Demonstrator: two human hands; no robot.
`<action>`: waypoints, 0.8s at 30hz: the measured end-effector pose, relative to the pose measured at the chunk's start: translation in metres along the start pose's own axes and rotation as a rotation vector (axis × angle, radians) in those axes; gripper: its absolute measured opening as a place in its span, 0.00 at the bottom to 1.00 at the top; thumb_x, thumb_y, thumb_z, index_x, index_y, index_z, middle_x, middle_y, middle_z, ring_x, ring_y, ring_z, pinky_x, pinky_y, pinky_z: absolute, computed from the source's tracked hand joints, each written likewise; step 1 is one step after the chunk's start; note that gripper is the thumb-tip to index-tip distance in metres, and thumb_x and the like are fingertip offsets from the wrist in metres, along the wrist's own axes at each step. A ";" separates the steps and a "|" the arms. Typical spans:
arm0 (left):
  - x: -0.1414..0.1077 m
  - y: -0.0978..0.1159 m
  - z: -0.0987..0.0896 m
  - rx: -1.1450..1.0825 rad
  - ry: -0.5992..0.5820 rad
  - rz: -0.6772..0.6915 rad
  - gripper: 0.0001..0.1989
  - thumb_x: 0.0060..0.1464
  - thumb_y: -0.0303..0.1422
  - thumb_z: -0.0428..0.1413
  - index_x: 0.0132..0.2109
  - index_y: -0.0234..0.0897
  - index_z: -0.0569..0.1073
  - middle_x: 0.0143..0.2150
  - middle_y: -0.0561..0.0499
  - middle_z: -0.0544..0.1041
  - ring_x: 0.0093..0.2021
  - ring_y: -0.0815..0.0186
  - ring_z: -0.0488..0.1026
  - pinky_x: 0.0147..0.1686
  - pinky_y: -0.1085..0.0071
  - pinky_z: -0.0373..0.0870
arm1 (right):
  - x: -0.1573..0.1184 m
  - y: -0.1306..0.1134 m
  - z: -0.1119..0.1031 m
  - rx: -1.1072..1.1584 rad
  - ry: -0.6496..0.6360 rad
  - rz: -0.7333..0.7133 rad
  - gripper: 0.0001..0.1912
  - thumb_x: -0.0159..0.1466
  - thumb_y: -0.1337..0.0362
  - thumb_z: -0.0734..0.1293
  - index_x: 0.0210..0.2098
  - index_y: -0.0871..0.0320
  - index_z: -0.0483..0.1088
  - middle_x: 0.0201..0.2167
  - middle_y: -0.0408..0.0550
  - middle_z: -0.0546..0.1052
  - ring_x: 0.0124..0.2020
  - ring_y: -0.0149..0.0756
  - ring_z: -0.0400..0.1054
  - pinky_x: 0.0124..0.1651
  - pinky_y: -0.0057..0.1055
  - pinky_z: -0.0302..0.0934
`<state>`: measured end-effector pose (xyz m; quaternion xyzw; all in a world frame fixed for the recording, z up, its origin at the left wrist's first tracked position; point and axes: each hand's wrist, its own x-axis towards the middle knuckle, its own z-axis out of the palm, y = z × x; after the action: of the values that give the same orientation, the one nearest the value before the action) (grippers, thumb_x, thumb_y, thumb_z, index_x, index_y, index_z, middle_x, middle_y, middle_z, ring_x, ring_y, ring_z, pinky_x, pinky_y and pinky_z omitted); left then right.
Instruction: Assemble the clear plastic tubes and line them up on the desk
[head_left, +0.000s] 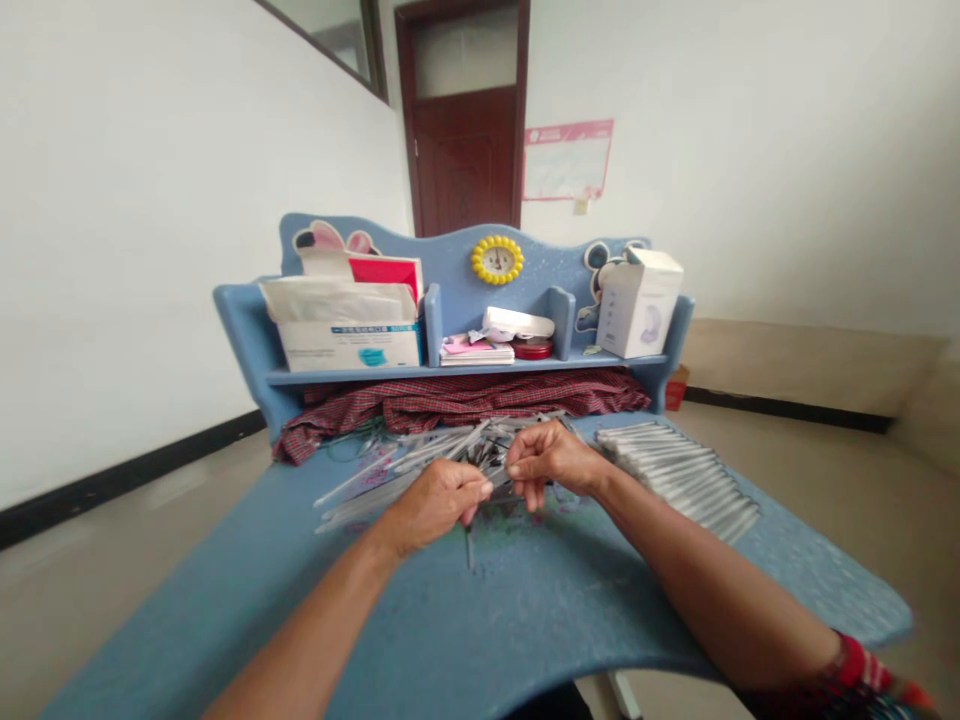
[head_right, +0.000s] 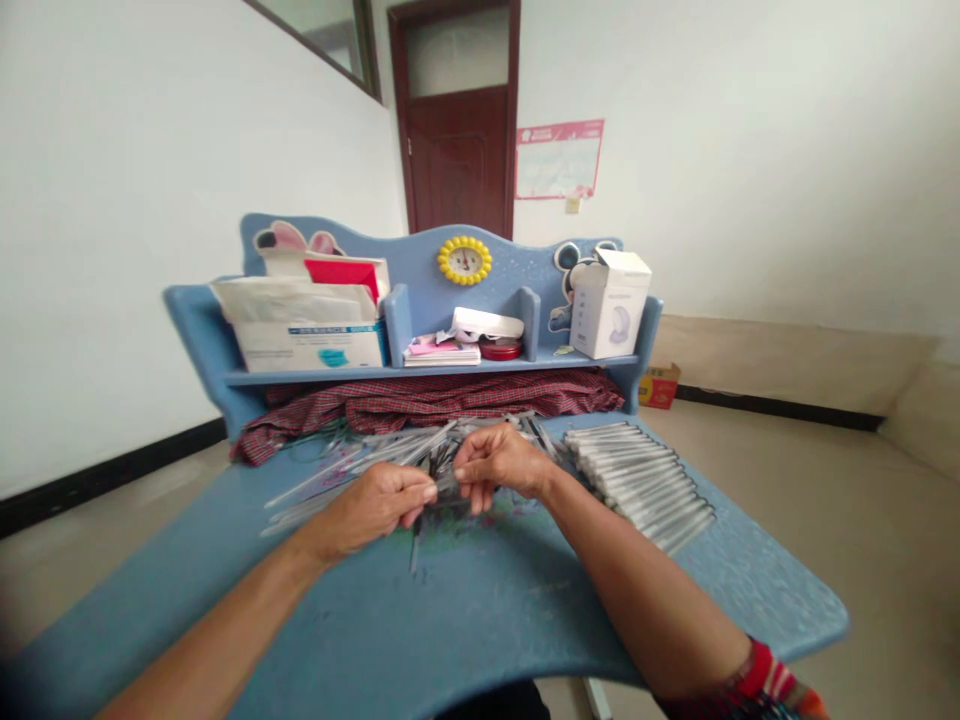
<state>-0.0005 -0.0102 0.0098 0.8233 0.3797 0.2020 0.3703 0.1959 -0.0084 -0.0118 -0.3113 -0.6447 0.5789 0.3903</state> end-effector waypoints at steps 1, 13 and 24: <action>0.001 -0.002 -0.001 0.008 -0.002 -0.012 0.17 0.48 0.41 0.48 0.17 0.36 0.65 0.15 0.57 0.64 0.16 0.74 0.57 0.19 0.77 0.52 | 0.002 0.000 0.001 0.001 0.003 0.003 0.18 0.46 0.57 0.72 0.28 0.63 0.65 0.17 0.41 0.73 0.14 0.31 0.68 0.15 0.22 0.60; 0.008 0.008 -0.002 -0.636 0.331 -0.017 0.16 0.41 0.40 0.60 0.37 0.36 0.75 0.31 0.50 0.77 0.29 0.65 0.72 0.29 0.72 0.67 | 0.014 -0.012 0.037 0.047 0.100 -0.007 0.24 0.45 0.50 0.71 0.32 0.60 0.63 0.16 0.37 0.71 0.12 0.27 0.65 0.14 0.20 0.57; 0.009 0.015 0.006 -0.916 0.302 0.050 0.17 0.44 0.35 0.60 0.44 0.39 0.73 0.42 0.50 0.77 0.41 0.61 0.73 0.32 0.72 0.71 | 0.008 -0.040 0.031 -0.662 0.138 -0.117 0.12 0.60 0.57 0.60 0.31 0.59 0.67 0.19 0.38 0.70 0.17 0.24 0.64 0.23 0.21 0.56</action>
<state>0.0163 -0.0122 0.0175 0.5458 0.2811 0.4749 0.6305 0.1668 -0.0224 0.0280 -0.4220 -0.7864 0.2927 0.3432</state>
